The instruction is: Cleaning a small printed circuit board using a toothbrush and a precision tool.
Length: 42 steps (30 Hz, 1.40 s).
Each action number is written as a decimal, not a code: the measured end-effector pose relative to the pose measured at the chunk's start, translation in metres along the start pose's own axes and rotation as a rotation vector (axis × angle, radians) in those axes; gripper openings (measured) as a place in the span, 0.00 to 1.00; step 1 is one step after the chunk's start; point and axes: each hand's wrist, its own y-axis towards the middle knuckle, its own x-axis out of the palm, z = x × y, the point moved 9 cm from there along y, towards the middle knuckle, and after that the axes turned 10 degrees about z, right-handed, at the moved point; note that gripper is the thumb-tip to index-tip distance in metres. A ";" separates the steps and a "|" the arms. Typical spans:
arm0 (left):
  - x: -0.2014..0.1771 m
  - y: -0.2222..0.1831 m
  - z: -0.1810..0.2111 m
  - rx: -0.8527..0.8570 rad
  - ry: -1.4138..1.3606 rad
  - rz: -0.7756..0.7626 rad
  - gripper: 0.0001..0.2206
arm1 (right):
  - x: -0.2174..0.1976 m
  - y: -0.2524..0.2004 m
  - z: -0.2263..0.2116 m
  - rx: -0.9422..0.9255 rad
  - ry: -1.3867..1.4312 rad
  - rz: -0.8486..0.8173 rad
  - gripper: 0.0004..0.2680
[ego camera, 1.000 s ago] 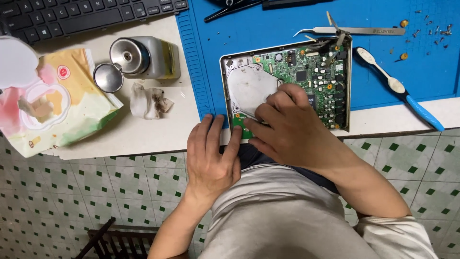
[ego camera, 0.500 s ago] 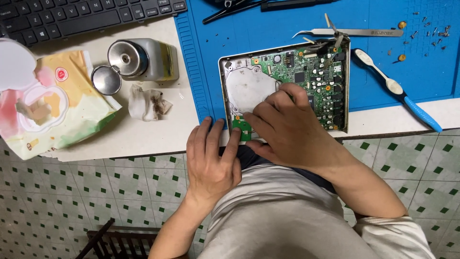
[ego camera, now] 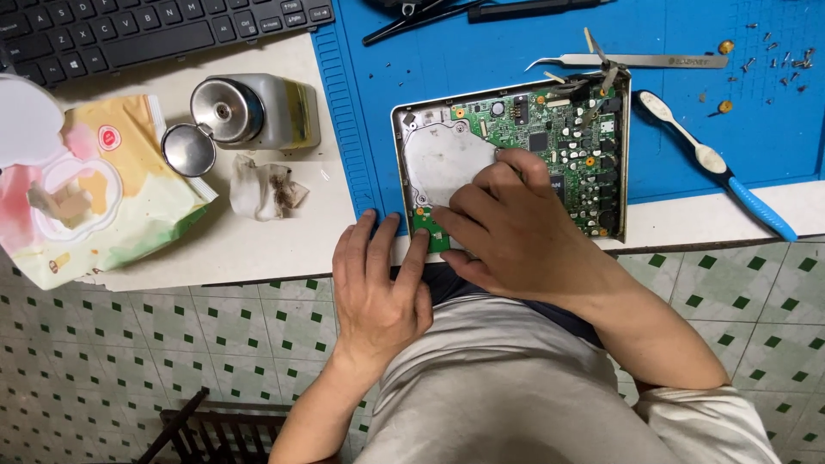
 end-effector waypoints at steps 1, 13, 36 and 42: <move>0.000 -0.001 0.000 0.000 0.000 -0.001 0.20 | 0.000 0.001 0.000 0.000 0.001 0.000 0.12; 0.001 0.001 -0.001 -0.007 -0.005 -0.011 0.19 | 0.002 0.002 0.003 0.029 0.054 -0.024 0.12; -0.025 -0.023 -0.005 -0.003 -0.136 0.207 0.15 | -0.005 0.009 -0.006 -0.036 -0.010 -0.044 0.13; -0.023 -0.029 -0.005 -0.015 -0.175 0.227 0.15 | -0.003 0.006 -0.003 -0.033 0.079 -0.014 0.08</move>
